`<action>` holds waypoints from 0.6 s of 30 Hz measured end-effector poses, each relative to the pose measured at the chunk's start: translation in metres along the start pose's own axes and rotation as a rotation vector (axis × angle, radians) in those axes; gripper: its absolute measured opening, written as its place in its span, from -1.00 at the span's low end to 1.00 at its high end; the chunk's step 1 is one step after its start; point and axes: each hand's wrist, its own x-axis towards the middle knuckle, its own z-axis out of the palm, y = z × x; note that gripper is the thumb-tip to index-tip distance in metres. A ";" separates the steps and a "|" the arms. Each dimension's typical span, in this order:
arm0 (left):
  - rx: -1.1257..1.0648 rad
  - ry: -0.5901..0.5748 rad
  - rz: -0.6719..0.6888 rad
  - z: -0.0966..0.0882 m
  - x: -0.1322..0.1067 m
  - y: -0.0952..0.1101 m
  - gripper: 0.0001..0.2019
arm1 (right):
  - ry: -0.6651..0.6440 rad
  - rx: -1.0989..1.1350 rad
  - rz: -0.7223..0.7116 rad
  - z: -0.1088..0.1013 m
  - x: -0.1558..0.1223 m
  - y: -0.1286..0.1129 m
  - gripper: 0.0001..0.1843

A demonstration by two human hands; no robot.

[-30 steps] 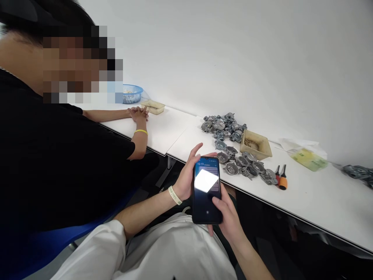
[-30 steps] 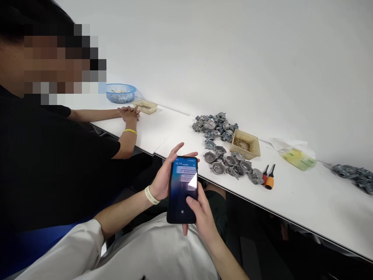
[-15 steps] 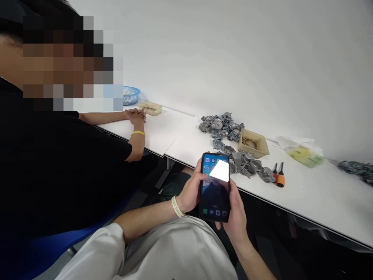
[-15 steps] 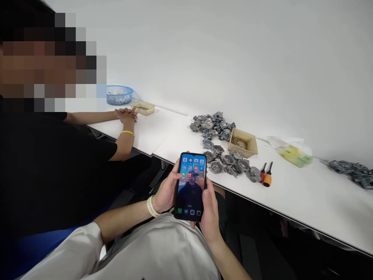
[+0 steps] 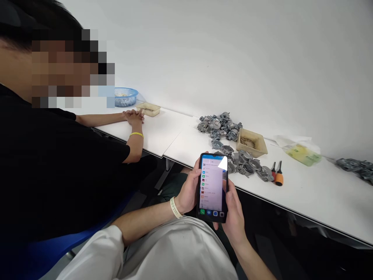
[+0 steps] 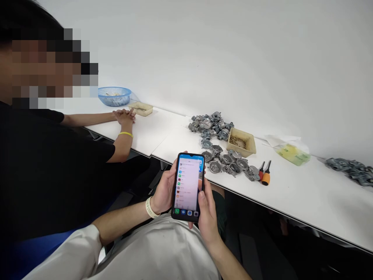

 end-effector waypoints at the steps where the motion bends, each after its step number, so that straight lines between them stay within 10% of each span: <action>1: 0.003 0.002 0.008 0.000 0.000 0.000 -0.46 | 0.000 0.000 0.002 0.000 0.000 0.000 -0.06; 18: -0.037 0.005 -0.012 0.002 0.001 0.006 -0.45 | -0.021 0.026 0.017 0.006 -0.001 -0.006 -0.18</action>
